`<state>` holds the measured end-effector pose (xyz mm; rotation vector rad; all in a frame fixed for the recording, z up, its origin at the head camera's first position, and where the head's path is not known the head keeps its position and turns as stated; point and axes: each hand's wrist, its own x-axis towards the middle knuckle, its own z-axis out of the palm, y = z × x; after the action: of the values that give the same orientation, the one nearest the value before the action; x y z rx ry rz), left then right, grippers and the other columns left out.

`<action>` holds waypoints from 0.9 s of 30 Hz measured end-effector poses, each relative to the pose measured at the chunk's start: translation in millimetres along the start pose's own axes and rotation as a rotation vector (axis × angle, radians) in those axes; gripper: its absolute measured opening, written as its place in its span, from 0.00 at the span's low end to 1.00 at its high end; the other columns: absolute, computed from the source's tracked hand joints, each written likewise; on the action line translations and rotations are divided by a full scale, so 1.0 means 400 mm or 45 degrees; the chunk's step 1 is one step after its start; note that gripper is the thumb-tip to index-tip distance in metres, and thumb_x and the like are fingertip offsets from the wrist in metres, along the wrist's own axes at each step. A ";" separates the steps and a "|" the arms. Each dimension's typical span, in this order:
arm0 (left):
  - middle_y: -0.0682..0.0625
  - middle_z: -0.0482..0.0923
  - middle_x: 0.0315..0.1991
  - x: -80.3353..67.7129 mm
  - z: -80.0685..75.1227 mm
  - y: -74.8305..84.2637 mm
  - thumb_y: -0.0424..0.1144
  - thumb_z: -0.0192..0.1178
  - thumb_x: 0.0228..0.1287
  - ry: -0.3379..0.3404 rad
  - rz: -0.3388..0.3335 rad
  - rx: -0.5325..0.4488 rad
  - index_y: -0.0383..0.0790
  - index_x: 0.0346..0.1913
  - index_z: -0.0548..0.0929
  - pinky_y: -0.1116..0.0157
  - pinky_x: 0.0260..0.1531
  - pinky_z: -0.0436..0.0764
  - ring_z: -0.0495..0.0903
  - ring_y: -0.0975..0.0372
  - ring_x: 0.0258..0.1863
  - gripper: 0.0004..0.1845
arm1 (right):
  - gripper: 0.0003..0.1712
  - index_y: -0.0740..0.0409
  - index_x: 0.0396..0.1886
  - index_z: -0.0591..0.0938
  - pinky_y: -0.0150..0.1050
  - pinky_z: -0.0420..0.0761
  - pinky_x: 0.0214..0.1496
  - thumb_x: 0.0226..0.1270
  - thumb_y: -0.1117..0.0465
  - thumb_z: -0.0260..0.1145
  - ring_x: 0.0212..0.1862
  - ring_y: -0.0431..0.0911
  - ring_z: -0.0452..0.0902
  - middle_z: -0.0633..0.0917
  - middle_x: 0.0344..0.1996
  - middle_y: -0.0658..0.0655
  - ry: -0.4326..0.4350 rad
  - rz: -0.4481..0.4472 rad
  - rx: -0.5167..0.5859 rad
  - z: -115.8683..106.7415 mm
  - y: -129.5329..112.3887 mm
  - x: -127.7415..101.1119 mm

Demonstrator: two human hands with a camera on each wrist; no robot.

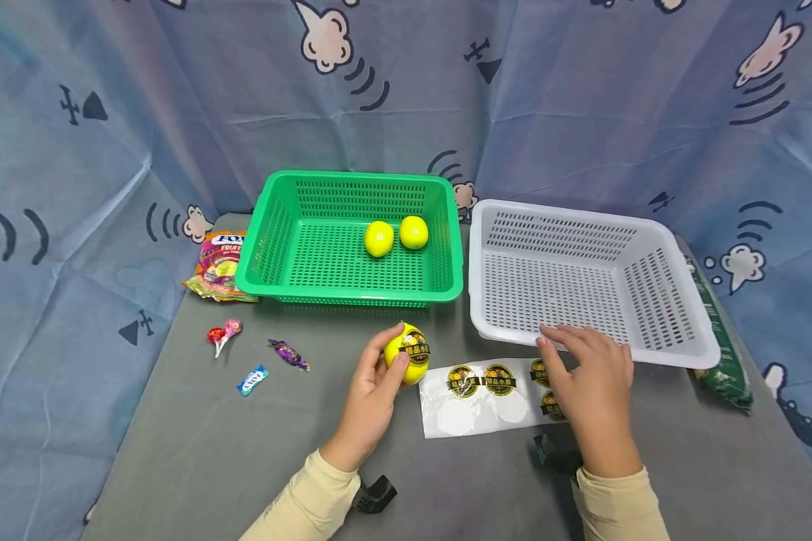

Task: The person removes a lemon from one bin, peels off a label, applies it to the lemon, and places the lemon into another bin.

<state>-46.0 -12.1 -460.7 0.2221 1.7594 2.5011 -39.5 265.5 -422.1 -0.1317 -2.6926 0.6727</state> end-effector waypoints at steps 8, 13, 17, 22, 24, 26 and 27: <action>0.40 0.76 0.66 0.207 0.155 0.072 0.36 0.57 0.83 -0.215 0.098 0.284 0.40 0.75 0.74 0.64 0.49 0.85 0.83 0.56 0.52 0.22 | 0.16 0.59 0.57 0.90 0.77 0.42 0.76 0.75 0.58 0.72 0.71 0.69 0.69 0.86 0.58 0.66 0.070 0.007 0.014 0.003 0.008 -0.014; 0.47 0.78 0.68 0.339 0.264 0.067 0.46 0.57 0.83 -0.326 0.003 0.738 0.50 0.76 0.76 0.68 0.41 0.84 0.83 0.60 0.46 0.23 | 0.17 0.58 0.58 0.90 0.78 0.45 0.75 0.75 0.58 0.73 0.72 0.69 0.68 0.86 0.59 0.66 0.043 0.009 0.002 0.009 0.005 -0.014; 0.50 0.74 0.74 0.389 0.312 0.041 0.49 0.53 0.85 -0.415 -0.059 1.028 0.53 0.80 0.72 0.63 0.54 0.82 0.81 0.57 0.60 0.26 | 0.17 0.58 0.58 0.90 0.78 0.46 0.74 0.74 0.59 0.74 0.72 0.68 0.69 0.86 0.58 0.66 0.043 0.008 0.000 0.021 -0.001 -0.011; 0.48 0.66 0.79 0.368 0.317 0.046 0.51 0.55 0.84 -0.444 0.039 1.057 0.52 0.81 0.70 0.53 0.73 0.68 0.64 0.56 0.78 0.28 | 0.16 0.60 0.57 0.90 0.78 0.45 0.75 0.72 0.60 0.75 0.71 0.69 0.69 0.86 0.58 0.67 0.070 -0.001 0.008 0.025 0.001 -0.008; 0.48 0.70 0.76 0.334 0.295 0.057 0.47 0.56 0.83 -0.416 0.106 0.945 0.49 0.77 0.74 0.57 0.67 0.75 0.72 0.58 0.72 0.25 | 0.17 0.60 0.57 0.90 0.77 0.43 0.75 0.72 0.60 0.75 0.71 0.70 0.69 0.86 0.58 0.68 0.075 0.005 0.024 0.023 0.005 -0.009; 0.47 0.78 0.67 0.290 0.258 0.064 0.42 0.58 0.82 -0.376 0.179 0.816 0.43 0.70 0.81 0.64 0.57 0.81 0.80 0.59 0.59 0.20 | 0.17 0.60 0.56 0.90 0.77 0.42 0.76 0.72 0.60 0.75 0.70 0.69 0.69 0.86 0.58 0.67 0.068 0.021 0.041 0.014 0.010 -0.009; 0.47 0.81 0.63 0.266 0.235 0.065 0.40 0.58 0.81 -0.359 0.202 0.748 0.41 0.66 0.83 0.67 0.52 0.83 0.82 0.60 0.53 0.17 | 0.16 0.60 0.56 0.90 0.76 0.42 0.76 0.72 0.60 0.75 0.70 0.69 0.69 0.86 0.58 0.67 0.056 0.034 0.050 0.009 0.012 -0.009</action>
<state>-135.3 81.9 -397.2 0.7297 2.3596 1.8406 -37.4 267.5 -428.3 -0.1708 -2.6382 0.7215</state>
